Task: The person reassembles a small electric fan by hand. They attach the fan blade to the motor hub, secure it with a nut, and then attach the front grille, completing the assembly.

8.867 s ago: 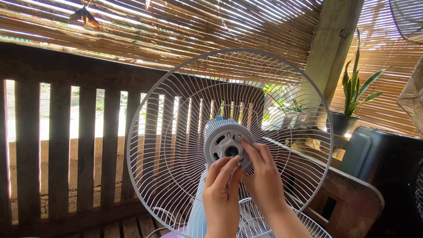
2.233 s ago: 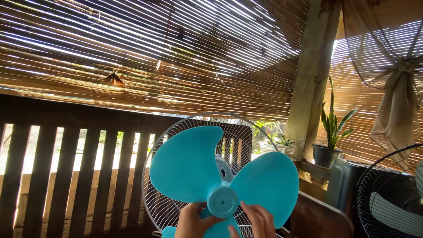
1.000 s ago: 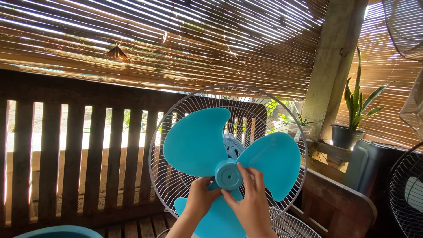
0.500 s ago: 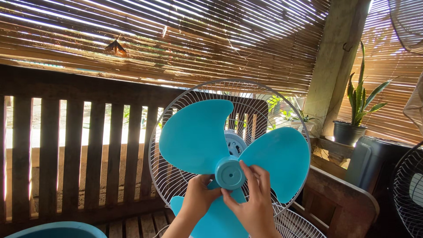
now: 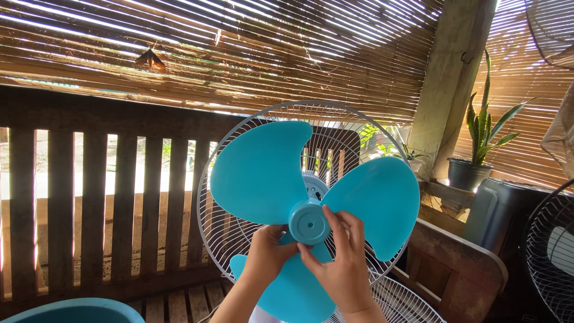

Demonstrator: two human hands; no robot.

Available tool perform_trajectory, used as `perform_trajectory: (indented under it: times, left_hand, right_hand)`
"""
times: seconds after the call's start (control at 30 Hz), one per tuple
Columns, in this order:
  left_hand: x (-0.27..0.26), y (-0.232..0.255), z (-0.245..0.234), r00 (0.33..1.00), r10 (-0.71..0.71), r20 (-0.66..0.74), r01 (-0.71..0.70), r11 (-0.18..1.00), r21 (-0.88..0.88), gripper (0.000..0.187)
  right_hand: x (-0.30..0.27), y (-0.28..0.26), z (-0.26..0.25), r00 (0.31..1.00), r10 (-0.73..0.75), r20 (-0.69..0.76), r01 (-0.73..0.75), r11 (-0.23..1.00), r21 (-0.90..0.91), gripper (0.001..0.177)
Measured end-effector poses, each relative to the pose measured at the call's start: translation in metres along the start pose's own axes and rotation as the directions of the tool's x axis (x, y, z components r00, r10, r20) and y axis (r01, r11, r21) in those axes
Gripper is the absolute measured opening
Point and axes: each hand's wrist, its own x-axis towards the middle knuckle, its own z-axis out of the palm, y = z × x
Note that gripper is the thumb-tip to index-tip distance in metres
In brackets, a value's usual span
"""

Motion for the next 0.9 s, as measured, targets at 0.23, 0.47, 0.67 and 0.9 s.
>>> perform_trajectory:
  times: [0.23,0.47,0.67,0.9]
  left_hand:
    - [0.0,-0.012,-0.002,1.0,-0.026,0.002,0.026,1.0,-0.013,0.038]
    - [0.004,-0.013,-0.001,0.999,-0.05,-0.01,0.05,0.999,-0.017,0.037]
    - [0.016,-0.02,-0.002,0.996,-0.048,-0.078,0.059,0.987,0.147,0.043]
    - [0.013,-0.023,-0.007,0.954,0.285,-0.093,-0.205,0.848,0.489,0.047]
  right_hand:
    - [-0.005,0.001,0.001,1.0,0.016,-0.009,-0.016,0.999,-0.032,0.086]
    - [-0.004,0.006,0.006,0.999,0.034,0.005,-0.034,0.999,-0.025,0.085]
    - [0.003,0.012,0.012,0.998,0.06,0.036,-0.059,0.998,-0.034,0.086]
    - [0.008,0.009,0.012,0.996,0.072,0.061,-0.067,0.995,-0.075,0.081]
